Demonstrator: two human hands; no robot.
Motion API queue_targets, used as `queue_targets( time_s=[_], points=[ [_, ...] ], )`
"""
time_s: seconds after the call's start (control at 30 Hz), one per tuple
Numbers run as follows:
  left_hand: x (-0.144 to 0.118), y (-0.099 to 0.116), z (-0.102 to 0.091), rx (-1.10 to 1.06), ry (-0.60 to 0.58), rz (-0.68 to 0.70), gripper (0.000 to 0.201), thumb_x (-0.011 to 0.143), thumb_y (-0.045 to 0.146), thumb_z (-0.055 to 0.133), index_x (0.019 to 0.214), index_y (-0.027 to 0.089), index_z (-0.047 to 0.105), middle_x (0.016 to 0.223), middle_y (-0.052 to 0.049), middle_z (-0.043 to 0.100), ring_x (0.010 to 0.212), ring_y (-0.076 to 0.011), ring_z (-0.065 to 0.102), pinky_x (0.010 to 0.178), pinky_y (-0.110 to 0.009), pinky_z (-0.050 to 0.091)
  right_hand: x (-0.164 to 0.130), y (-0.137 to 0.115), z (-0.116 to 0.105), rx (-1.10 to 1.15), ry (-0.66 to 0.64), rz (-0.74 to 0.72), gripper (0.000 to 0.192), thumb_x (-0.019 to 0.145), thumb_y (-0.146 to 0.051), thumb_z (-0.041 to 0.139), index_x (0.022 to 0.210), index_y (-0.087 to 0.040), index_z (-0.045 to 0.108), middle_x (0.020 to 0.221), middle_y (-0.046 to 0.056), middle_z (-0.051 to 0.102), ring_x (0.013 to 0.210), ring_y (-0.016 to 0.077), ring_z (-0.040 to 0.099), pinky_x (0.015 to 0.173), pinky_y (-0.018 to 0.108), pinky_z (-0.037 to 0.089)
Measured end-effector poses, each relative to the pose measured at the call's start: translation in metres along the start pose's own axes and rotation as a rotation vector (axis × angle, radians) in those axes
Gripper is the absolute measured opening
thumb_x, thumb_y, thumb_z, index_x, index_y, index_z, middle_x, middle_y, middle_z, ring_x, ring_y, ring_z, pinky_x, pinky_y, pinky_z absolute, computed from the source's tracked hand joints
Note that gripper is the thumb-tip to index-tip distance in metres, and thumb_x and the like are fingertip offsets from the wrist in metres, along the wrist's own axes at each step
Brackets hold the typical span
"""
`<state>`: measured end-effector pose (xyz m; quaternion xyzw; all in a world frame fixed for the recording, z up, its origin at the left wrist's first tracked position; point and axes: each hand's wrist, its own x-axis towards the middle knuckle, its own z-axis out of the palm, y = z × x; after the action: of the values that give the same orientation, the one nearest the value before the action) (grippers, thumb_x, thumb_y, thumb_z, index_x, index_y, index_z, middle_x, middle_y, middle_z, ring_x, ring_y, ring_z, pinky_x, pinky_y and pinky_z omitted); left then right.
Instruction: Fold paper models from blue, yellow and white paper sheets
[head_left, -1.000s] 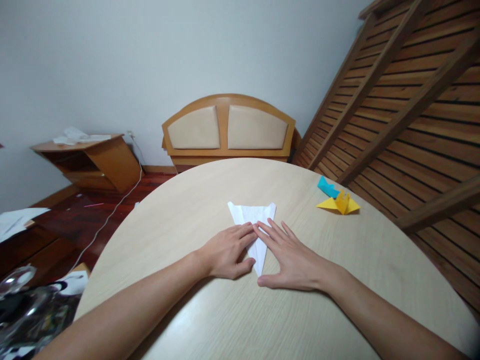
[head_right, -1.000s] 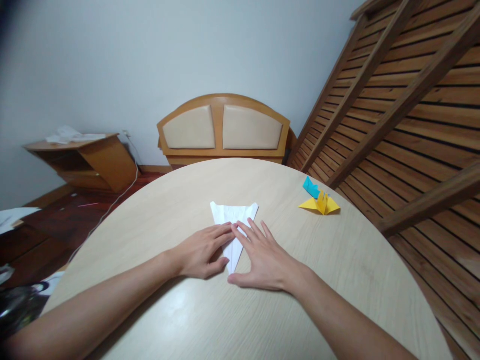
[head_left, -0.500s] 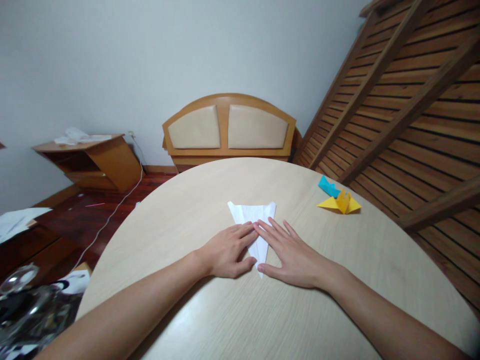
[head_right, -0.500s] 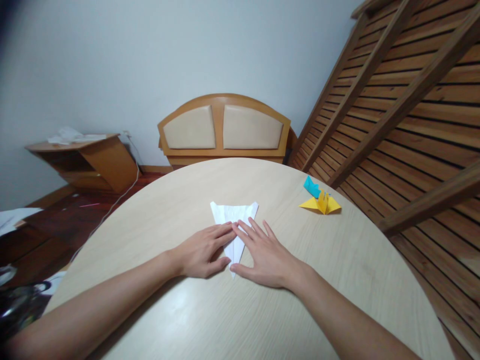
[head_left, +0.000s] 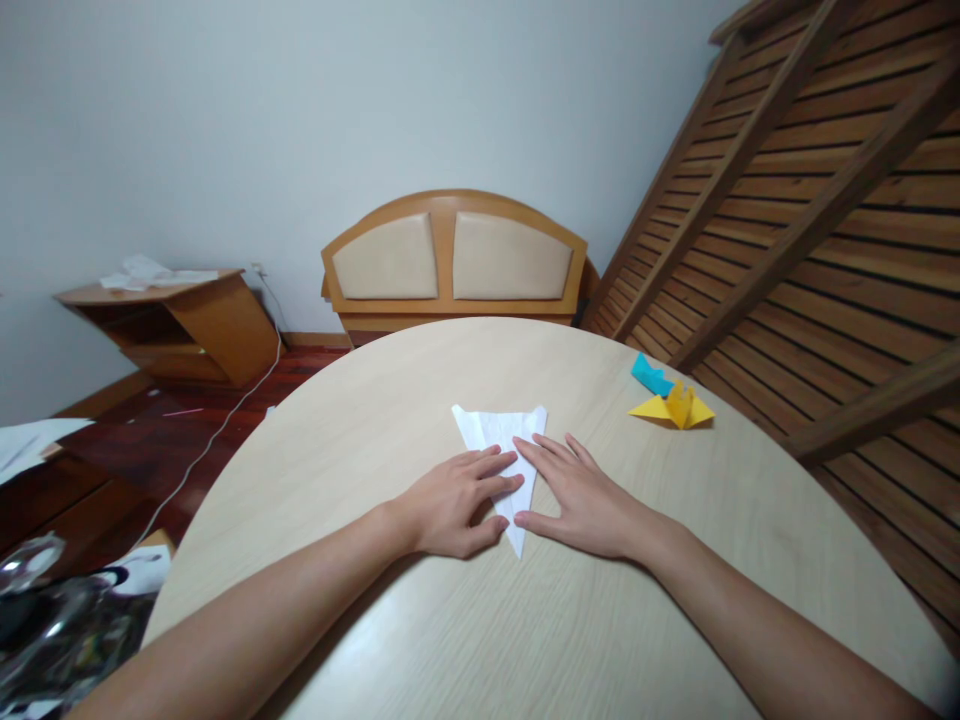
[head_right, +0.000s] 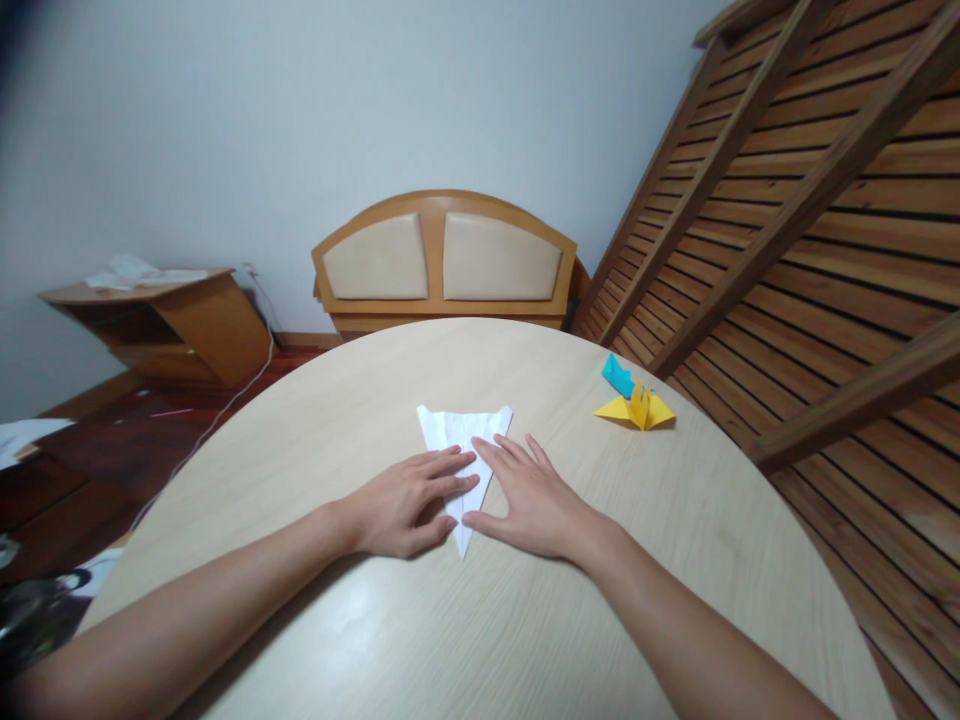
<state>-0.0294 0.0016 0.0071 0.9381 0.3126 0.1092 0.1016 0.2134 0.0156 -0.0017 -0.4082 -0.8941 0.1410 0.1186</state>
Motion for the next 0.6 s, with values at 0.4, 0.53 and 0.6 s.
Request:
queue_targets(
  time_s=[0.4, 0.53, 0.6],
  points=[
    [0.001, 0.000, 0.001, -0.019, 0.007, -0.003, 0.058, 0.089, 0.036, 0.058, 0.143, 0.017, 0.051, 0.156, -0.017, 0.041, 0.145, -0.0355, 0.038, 0.117, -0.054, 0.035, 0.011, 0.021, 0.001, 0.091, 0.177, 0.017, 0.059, 0.092, -0.047, 0.060, 0.145, -0.025, 0.049, 0.146, 0.010, 0.056, 0.135, 0.0291, 0.049, 0.115, 0.055, 0.033],
    [0.001, 0.000, -0.001, -0.021, 0.006, -0.003, 0.059, 0.089, 0.037, 0.058, 0.144, 0.016, 0.050, 0.155, -0.017, 0.042, 0.145, -0.0362, 0.037, 0.116, -0.054, 0.035, 0.013, 0.022, 0.000, 0.139, 0.209, 0.024, 0.054, 0.092, -0.044, 0.060, 0.143, -0.025, 0.052, 0.143, 0.009, 0.059, 0.132, 0.0277, 0.051, 0.113, 0.051, 0.037],
    [0.001, 0.000, -0.002, -0.026, 0.006, -0.002, 0.058, 0.089, 0.037, 0.058, 0.143, 0.016, 0.051, 0.155, -0.017, 0.042, 0.145, -0.0362, 0.037, 0.116, -0.053, 0.035, 0.014, 0.024, 0.001, 0.135, 0.217, 0.022, 0.052, 0.093, -0.043, 0.059, 0.142, -0.026, 0.053, 0.142, 0.009, 0.059, 0.132, 0.0276, 0.052, 0.113, 0.051, 0.037]
  ],
)
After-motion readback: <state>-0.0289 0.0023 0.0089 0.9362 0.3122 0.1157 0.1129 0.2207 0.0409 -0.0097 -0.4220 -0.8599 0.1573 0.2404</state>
